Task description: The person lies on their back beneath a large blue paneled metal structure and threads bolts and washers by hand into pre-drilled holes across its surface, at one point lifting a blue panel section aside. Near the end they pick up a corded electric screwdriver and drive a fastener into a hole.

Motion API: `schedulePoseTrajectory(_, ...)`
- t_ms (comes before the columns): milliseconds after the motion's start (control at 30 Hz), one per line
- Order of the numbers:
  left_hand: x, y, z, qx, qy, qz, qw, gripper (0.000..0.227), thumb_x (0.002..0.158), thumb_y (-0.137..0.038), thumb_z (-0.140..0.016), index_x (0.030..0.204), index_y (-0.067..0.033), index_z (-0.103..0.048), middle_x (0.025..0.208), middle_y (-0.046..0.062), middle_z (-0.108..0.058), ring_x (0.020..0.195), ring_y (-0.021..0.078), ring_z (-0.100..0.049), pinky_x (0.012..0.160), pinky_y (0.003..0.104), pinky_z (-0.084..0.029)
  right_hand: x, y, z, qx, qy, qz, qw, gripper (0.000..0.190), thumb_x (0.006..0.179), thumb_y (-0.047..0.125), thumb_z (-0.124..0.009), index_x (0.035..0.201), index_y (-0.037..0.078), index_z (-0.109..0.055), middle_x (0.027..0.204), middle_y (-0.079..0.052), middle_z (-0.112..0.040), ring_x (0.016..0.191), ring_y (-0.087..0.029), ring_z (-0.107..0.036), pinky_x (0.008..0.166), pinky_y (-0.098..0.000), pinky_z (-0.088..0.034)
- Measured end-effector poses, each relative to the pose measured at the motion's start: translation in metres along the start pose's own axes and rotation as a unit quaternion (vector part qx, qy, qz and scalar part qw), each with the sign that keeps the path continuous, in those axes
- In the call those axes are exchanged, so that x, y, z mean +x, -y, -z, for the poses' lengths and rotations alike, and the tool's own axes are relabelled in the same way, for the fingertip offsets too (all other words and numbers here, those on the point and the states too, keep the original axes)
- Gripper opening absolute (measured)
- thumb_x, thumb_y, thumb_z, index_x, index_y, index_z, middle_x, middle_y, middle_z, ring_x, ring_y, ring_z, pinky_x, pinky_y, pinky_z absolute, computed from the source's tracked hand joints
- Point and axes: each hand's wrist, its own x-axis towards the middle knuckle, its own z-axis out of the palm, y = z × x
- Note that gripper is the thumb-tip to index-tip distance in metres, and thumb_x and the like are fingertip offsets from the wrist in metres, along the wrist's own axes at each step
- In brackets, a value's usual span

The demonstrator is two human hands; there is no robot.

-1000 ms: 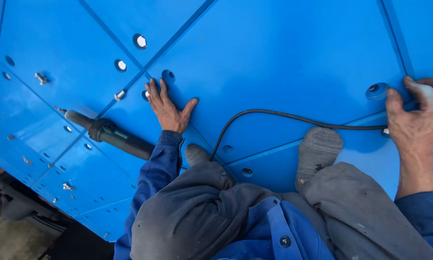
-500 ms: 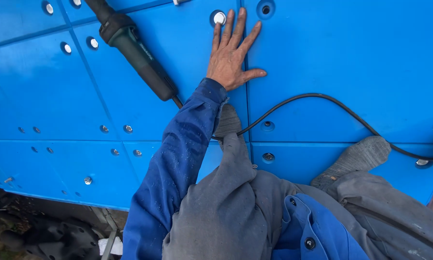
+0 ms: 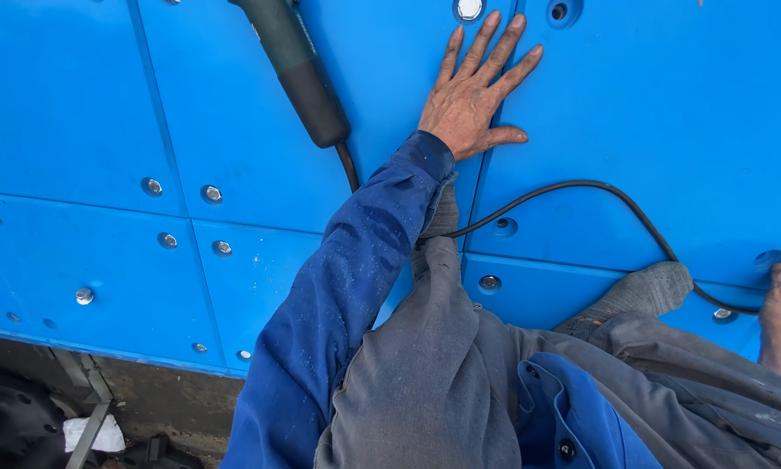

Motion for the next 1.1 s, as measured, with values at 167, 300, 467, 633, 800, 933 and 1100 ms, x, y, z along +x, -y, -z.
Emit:
schedulePoseTrajectory(167, 0.001, -0.002, 0.002, -0.004, 0.017, 0.006, 1.0, 0.122, 0.071, -0.08, -0.079, 0.164, -0.041, -0.012, 0.172, -0.003, 0.005, 0.159, 0.0272, 0.007, 0.132, 0.061, 0.002, -0.023, 0.011, 0.014, 0.1, -0.06, 0.121, 0.986, 0.036, 0.113, 0.024, -0.061, 0.129, -0.008, -0.063, 0.117, -0.029, -0.069, 0.107, -0.037, -0.068, 0.093, -0.0477, -0.055)
schedulePoseTrajectory(300, 0.003, -0.001, 0.002, -0.005, 0.033, 0.012, 0.999, 0.122, 0.068, -0.081, -0.079, 0.163, -0.0406, -0.012, 0.171, -0.003, 0.004, 0.158, 0.0283, 0.006, 0.131, 0.063, 0.002, -0.017, 0.004, 0.008, 0.129, -0.086, 0.213, 0.965, 0.034, 0.106, 0.009, -0.064, 0.132, -0.012, -0.062, 0.125, -0.027, -0.071, 0.12, -0.033, -0.07, 0.104, -0.0443, -0.056)
schedulePoseTrajectory(467, 0.004, -0.006, 0.015, -0.004, 0.06, 0.018, 0.998, 0.122, 0.07, -0.08, -0.079, 0.164, -0.04, -0.013, 0.172, -0.001, 0.003, 0.159, 0.0289, 0.006, 0.132, 0.062, 0.002, -0.028, 0.017, 0.02, 0.03, -0.129, 0.22, 0.967, 0.033, 0.101, 0.013, -0.07, 0.128, -0.006, -0.07, 0.117, -0.024, -0.072, 0.112, -0.035, -0.07, 0.099, -0.045, -0.056)
schedulePoseTrajectory(633, 0.016, -0.014, 0.033, -0.014, 0.143, 0.06, 0.988, 0.119, 0.068, -0.079, -0.078, 0.162, -0.039, -0.017, 0.172, 0.0, 0.0, 0.159, 0.03, 0.004, 0.131, 0.063, 0.001, -0.03, 0.022, 0.019, -0.012, -0.178, 0.223, 0.958, 0.03, 0.094, 0.015, -0.075, 0.119, -0.003, -0.072, 0.12, -0.024, -0.07, 0.105, -0.035, -0.071, 0.098, -0.0442, -0.058)
schedulePoseTrajectory(800, 0.014, -0.01, 0.028, -0.015, 0.153, 0.064, 0.986, 0.114, 0.073, -0.081, -0.071, 0.163, -0.0374, -0.016, 0.173, 0.002, -0.002, 0.16, 0.0315, 0.002, 0.13, 0.063, 0.0, -0.042, 0.036, 0.02, 0.01, -0.169, 0.177, 0.97, 0.031, 0.094, 0.013, -0.072, 0.119, -0.005, -0.07, 0.127, -0.025, -0.067, 0.106, -0.037, -0.07, 0.097, -0.0456, -0.057)
schedulePoseTrajectory(933, 0.016, -0.01, 0.031, -0.025, 0.173, 0.074, 0.982, 0.114, 0.072, -0.079, -0.071, 0.163, -0.0369, -0.016, 0.174, 0.003, -0.003, 0.16, 0.0321, 0.001, 0.13, 0.063, -0.001, -0.044, 0.038, 0.019, -0.02, -0.162, 0.146, 0.976, 0.029, 0.097, 0.013, -0.074, 0.12, -0.005, -0.071, 0.124, -0.025, -0.067, 0.103, -0.037, -0.07, 0.095, -0.0467, -0.057)
schedulePoseTrajectory(1100, 0.017, -0.008, 0.031, -0.048, 0.196, 0.088, 0.976, 0.111, 0.076, -0.077, -0.069, 0.164, -0.0346, -0.017, 0.175, 0.004, -0.006, 0.161, 0.0323, -0.001, 0.13, 0.063, -0.002, -0.044, 0.038, 0.021, -0.057, -0.151, 0.122, 0.979, 0.03, 0.093, 0.015, -0.07, 0.115, -0.005, -0.069, 0.118, -0.023, -0.065, 0.104, -0.039, -0.07, 0.098, -0.047, -0.057)
